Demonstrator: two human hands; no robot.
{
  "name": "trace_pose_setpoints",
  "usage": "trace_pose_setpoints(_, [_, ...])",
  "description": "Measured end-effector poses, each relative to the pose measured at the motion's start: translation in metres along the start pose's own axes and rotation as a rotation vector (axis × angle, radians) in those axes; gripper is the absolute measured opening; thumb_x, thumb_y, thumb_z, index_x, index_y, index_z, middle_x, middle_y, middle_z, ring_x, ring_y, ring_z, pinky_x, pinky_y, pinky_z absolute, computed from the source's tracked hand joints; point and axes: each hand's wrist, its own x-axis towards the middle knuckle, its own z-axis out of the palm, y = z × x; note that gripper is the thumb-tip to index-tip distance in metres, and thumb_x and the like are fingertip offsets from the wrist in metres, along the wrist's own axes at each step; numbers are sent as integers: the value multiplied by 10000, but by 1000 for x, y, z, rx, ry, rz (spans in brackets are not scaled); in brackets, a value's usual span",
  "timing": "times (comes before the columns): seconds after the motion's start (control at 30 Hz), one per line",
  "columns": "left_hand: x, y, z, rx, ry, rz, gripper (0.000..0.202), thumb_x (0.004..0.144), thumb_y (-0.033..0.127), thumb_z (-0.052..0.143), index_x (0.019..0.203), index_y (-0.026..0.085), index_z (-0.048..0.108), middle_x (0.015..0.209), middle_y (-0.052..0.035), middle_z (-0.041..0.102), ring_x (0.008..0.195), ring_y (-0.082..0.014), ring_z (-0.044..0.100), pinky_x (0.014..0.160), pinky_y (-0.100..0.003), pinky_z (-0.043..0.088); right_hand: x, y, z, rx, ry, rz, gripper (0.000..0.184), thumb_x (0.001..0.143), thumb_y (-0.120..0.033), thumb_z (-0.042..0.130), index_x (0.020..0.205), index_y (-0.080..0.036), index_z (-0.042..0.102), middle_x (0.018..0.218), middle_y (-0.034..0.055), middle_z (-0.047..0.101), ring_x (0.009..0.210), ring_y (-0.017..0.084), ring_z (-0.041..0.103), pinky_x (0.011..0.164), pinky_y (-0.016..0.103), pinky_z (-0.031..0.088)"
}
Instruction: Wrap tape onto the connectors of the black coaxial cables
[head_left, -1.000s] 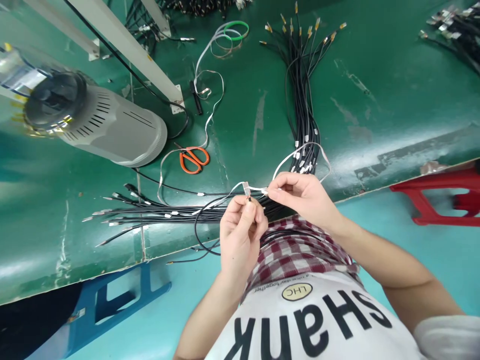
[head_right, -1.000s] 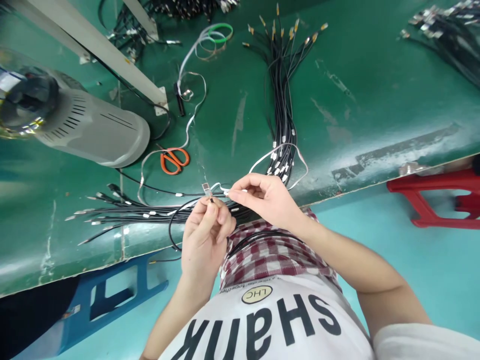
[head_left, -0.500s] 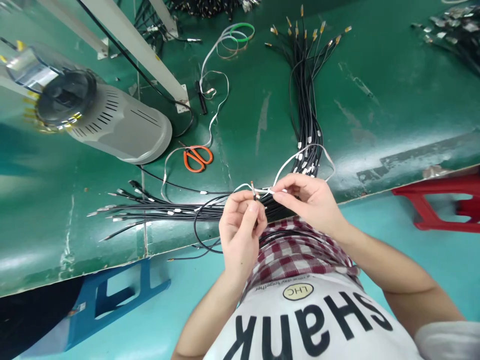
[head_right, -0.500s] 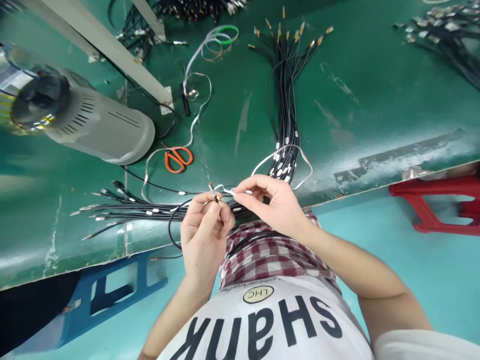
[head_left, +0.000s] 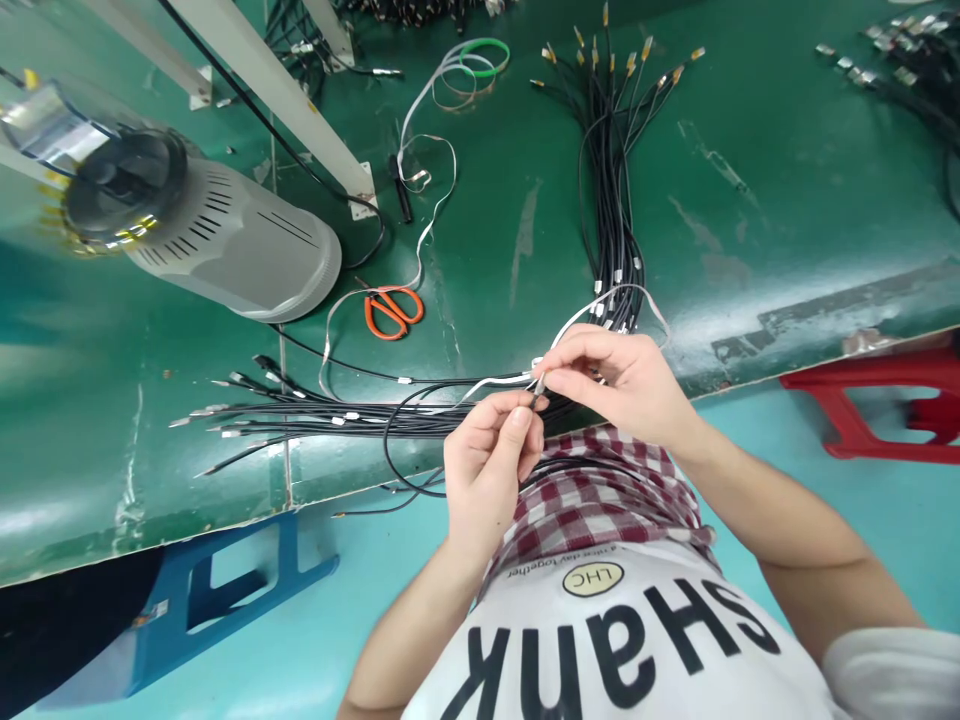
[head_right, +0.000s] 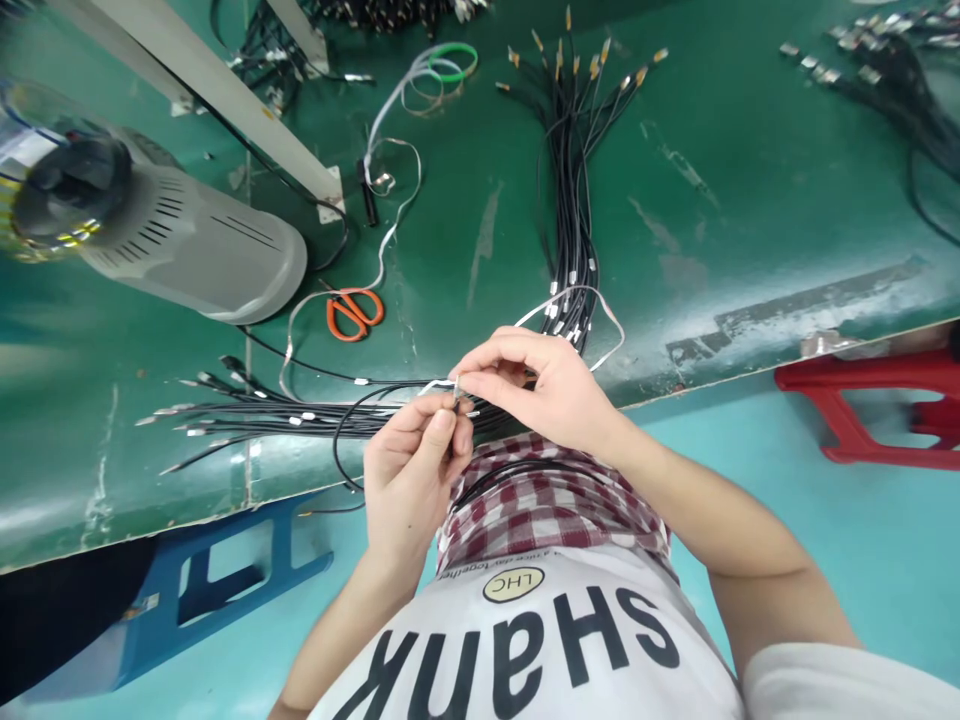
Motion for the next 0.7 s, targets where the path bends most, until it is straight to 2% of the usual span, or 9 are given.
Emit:
trace_pose_setpoints(0.1, [-1, -1, 2, 120, 4, 72, 139, 914, 267, 647, 1017, 174, 660, 761, -34, 606, 567, -76, 499, 445, -167, 339, 0, -1, 0, -44, 26, -1, 75, 879, -225, 691, 867, -159, 724, 809, 24, 628, 707, 119, 552, 617, 262, 421])
trace_pose_setpoints(0.2, [-1, -4, 6, 340, 60, 265, 261, 841, 186, 723, 1080, 190, 618, 938, -49, 650, 743, -107, 610, 597, -184, 479, -4, -2, 3, -77, 44, 20, 79, 879, -218, 686, 858, -149, 718, 789, 21, 624, 686, 113, 544, 595, 251, 413])
trace_pose_setpoints(0.27, [0, -6, 9, 466, 92, 380, 278, 814, 151, 739, 1054, 192, 604, 917, -23, 649, 751, -104, 621, 650, -192, 505, -6, -2, 6, -81, 46, 20, 82, 882, -209, 678, 853, -143, 718, 774, 17, 612, 673, 108, 534, 584, 246, 408])
trace_pose_setpoints(0.33, [1, -7, 9, 542, 113, 423, 208, 826, 149, 723, 997, 186, 609, 863, -3, 646, 715, -96, 619, 661, -198, 513, -9, -2, 7, -78, 51, 7, 81, 885, -198, 673, 853, -139, 718, 764, 13, 600, 665, 103, 522, 579, 242, 404])
trace_pose_setpoints(0.43, [2, -6, 5, 543, 129, 354, 125, 849, 193, 710, 951, 176, 640, 843, -15, 671, 661, -98, 619, 631, -211, 516, -10, -3, 7, -82, 52, -7, 76, 883, -195, 675, 851, -141, 719, 759, 10, 599, 656, 97, 512, 571, 237, 397])
trace_pose_setpoints(0.53, [3, -1, 0, 407, 102, 212, 102, 838, 218, 731, 901, 170, 666, 778, -15, 680, 548, -88, 588, 521, -201, 477, -10, -5, 6, -85, 33, 2, 84, 883, -200, 678, 837, -142, 718, 766, 10, 605, 659, 97, 518, 583, 239, 403])
trace_pose_setpoints(0.7, [10, 10, -9, 84, -111, -53, 64, 832, 189, 734, 826, 156, 680, 691, -18, 694, 451, -91, 569, 436, -197, 439, -7, -6, 3, -39, -43, 40, 116, 893, -207, 665, 822, -128, 712, 766, 9, 604, 652, 91, 528, 580, 233, 409])
